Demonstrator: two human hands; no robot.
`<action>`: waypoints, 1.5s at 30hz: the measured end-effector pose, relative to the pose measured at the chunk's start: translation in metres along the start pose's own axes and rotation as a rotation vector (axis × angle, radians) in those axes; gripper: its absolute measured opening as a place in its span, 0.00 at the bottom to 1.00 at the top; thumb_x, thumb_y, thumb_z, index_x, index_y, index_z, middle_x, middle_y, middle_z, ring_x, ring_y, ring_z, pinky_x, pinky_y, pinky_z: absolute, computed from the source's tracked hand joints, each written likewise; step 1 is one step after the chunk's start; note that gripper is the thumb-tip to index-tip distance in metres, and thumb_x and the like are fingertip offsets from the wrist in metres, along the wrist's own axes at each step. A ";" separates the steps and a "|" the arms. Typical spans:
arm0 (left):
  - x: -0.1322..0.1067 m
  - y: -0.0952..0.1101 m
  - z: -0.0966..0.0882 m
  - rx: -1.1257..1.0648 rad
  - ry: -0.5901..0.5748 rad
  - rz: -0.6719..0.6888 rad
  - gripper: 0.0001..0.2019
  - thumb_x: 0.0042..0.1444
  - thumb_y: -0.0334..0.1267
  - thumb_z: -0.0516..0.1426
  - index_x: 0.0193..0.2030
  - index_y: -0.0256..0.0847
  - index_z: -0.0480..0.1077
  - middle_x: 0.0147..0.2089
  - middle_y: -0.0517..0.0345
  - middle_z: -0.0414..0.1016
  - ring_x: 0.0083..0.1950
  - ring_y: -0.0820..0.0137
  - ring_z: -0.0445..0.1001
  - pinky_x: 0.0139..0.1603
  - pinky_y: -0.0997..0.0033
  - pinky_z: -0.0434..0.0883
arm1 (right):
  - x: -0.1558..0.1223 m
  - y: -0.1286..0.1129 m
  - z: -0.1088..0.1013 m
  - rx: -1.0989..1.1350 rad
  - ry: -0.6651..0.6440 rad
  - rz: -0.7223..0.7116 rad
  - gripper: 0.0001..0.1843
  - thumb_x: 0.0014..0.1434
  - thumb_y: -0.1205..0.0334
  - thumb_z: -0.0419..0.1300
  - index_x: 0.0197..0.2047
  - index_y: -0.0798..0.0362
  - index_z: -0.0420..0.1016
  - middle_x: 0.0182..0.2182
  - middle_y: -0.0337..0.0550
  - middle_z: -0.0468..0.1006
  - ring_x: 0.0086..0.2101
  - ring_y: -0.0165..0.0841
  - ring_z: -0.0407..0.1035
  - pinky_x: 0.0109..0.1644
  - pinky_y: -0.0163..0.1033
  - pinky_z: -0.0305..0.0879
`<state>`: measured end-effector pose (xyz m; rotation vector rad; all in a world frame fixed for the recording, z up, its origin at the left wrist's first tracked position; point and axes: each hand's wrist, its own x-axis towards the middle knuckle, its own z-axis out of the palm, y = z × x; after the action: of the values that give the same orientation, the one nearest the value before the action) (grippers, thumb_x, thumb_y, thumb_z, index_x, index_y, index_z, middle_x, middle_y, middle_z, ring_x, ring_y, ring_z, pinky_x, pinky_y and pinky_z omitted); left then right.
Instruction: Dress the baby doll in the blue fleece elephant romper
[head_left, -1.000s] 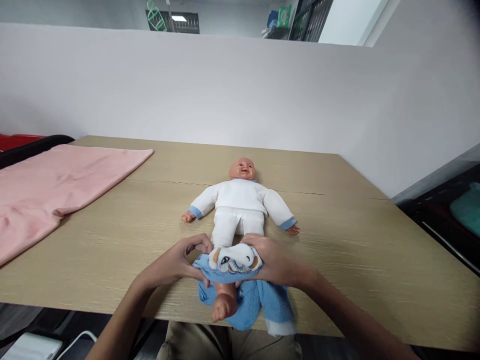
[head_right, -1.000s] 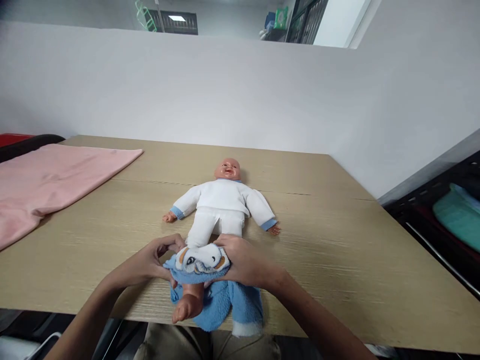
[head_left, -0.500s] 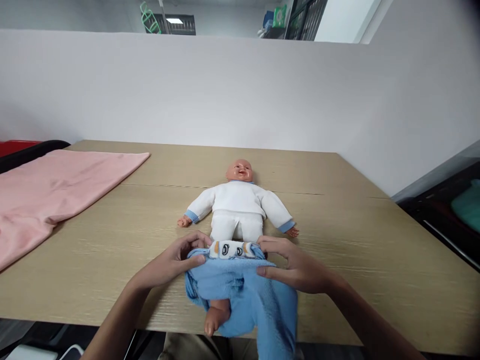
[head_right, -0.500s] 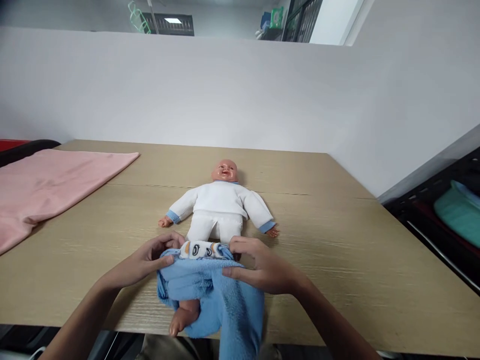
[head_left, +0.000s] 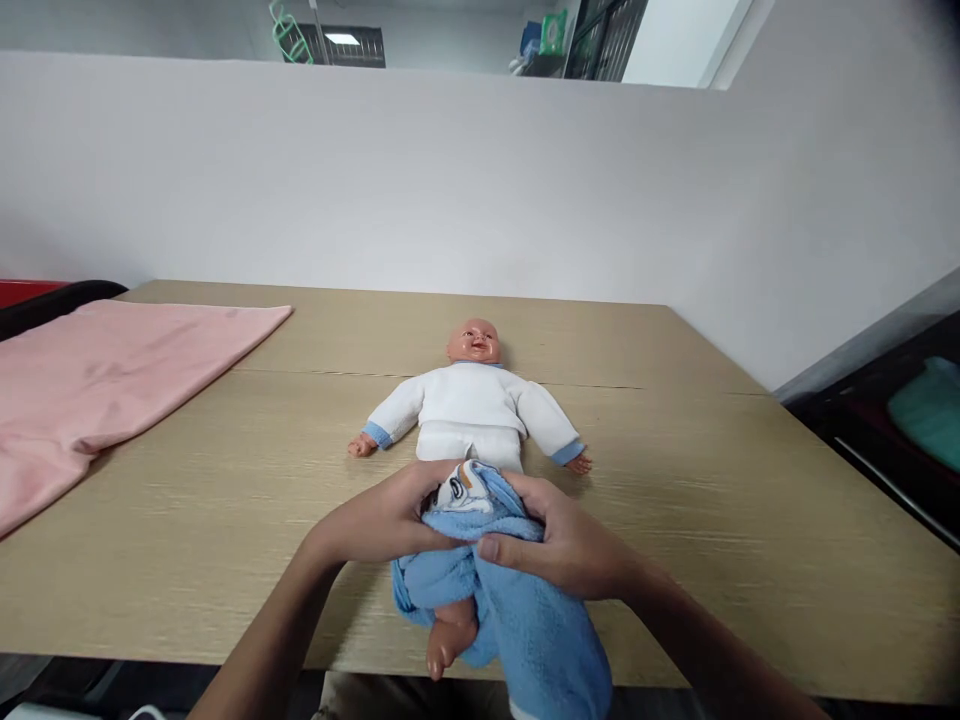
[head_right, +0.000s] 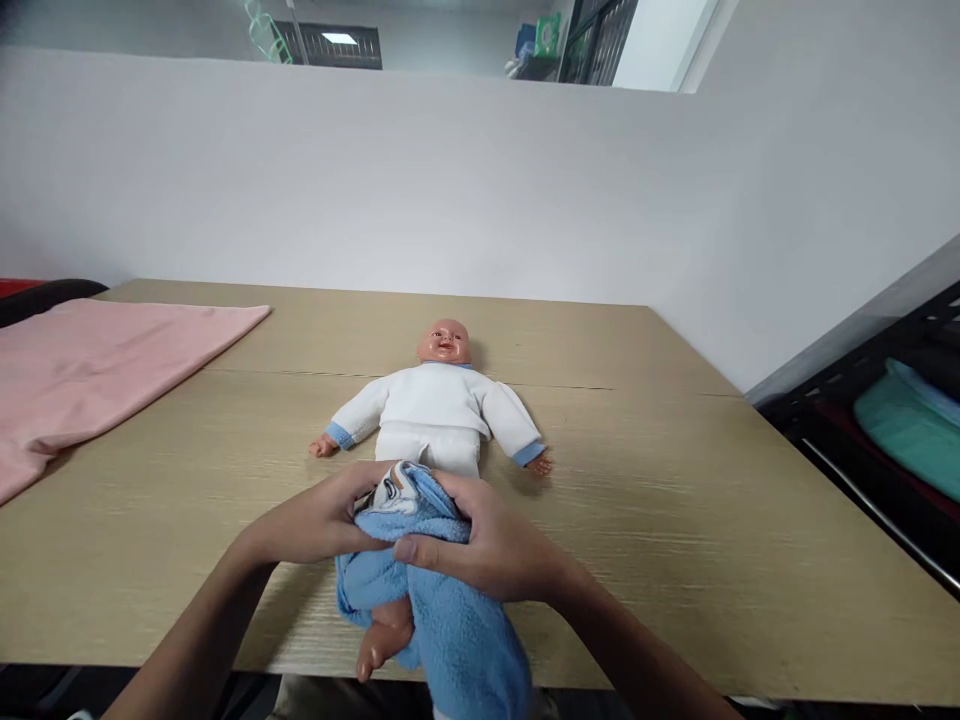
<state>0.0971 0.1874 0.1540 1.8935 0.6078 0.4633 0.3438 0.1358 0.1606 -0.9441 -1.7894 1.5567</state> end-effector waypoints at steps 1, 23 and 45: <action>0.002 -0.003 -0.001 -0.045 -0.007 0.012 0.13 0.64 0.38 0.63 0.55 0.43 0.75 0.52 0.55 0.80 0.54 0.58 0.76 0.58 0.61 0.75 | -0.003 -0.004 -0.002 -0.071 0.014 0.021 0.27 0.67 0.48 0.70 0.65 0.47 0.76 0.52 0.41 0.84 0.51 0.40 0.77 0.59 0.42 0.72; 0.012 -0.011 0.006 -0.218 -0.137 -0.052 0.27 0.68 0.47 0.64 0.72 0.48 0.70 0.66 0.51 0.79 0.68 0.54 0.75 0.72 0.54 0.70 | -0.032 -0.009 -0.031 -0.015 -0.237 0.260 0.27 0.56 0.47 0.78 0.52 0.53 0.82 0.44 0.42 0.83 0.45 0.40 0.77 0.51 0.42 0.76; 0.012 -0.018 0.006 -0.405 -0.333 -0.098 0.37 0.55 0.59 0.71 0.64 0.39 0.75 0.58 0.50 0.82 0.59 0.53 0.79 0.61 0.57 0.76 | -0.043 0.013 -0.008 0.235 -0.093 0.243 0.31 0.64 0.34 0.67 0.54 0.52 0.82 0.46 0.44 0.83 0.48 0.40 0.76 0.61 0.46 0.72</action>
<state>0.1059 0.1960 0.1360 1.5020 0.3510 0.1819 0.3772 0.1063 0.1498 -1.0172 -1.5527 1.9428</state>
